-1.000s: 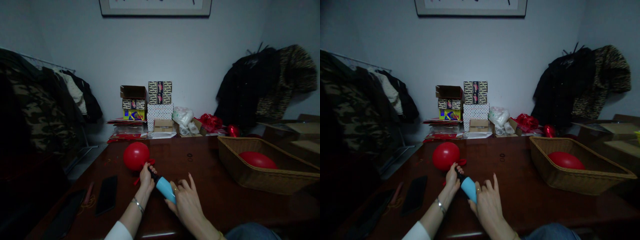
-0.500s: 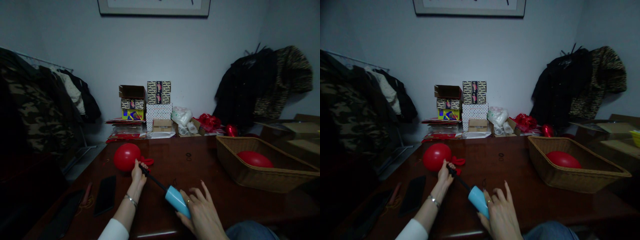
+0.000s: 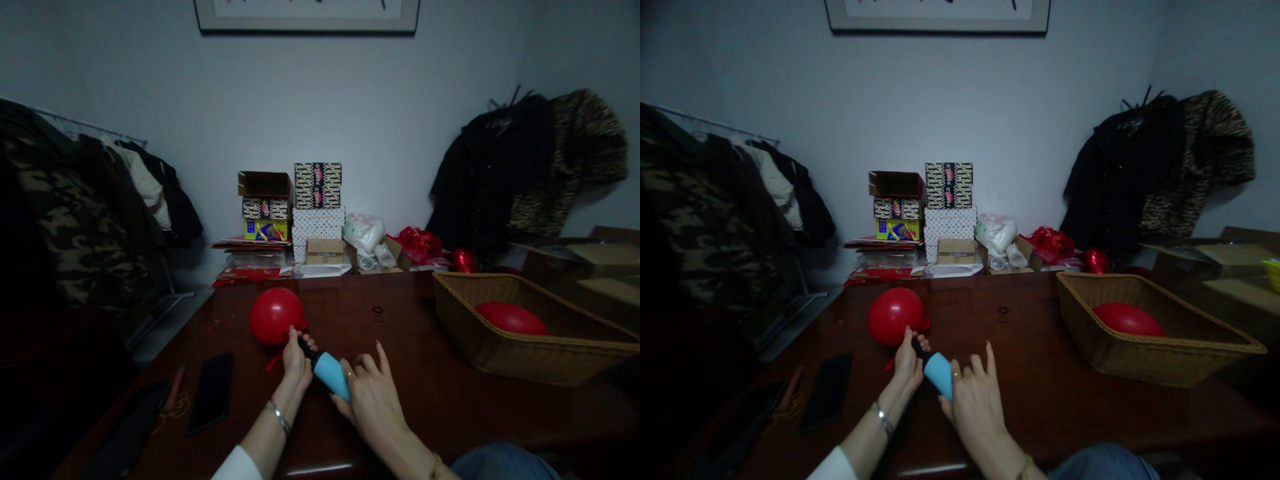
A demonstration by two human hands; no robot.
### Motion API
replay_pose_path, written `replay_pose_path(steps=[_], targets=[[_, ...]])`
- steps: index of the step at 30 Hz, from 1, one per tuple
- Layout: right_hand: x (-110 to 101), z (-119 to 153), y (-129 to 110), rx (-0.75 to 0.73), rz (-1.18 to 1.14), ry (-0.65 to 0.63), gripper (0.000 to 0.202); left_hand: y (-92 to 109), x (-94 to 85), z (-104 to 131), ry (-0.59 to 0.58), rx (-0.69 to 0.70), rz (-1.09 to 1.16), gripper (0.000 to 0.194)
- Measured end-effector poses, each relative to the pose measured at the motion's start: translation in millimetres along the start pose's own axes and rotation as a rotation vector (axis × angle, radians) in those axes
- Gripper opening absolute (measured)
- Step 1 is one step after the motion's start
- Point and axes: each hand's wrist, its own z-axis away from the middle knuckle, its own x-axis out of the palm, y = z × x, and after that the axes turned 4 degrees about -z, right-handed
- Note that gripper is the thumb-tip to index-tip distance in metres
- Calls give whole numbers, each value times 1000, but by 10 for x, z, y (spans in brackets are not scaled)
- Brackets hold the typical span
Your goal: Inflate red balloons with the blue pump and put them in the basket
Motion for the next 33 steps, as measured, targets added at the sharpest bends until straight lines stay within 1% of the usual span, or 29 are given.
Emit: replay_pose_path(steps=[4,9,14,18,21,25,29,33], targets=[[39,-57,-98,0,-6,-14,56,16,-19,-40,46,35,-57,27],[69,20,-107,-19,-20,13,57,169,-66,-162,49,58,-63,27],[49,242,79,-40,-56,39,59,363,-132,-300,45,65,-27,26],[-9,449,266,-66,-105,63,59,433,-179,-374,55,62,-18,26],[-53,549,347,-90,-117,50,57,411,-191,-383,61,56,-23,25],[-57,562,373,-70,-102,48,55,361,-168,-347,49,46,-8,25],[-22,470,336,-35,-78,63,57,302,-140,-297,43,48,2,27],[10,320,224,-37,-41,38,63,162,-131,-232,27,40,-21,25]])
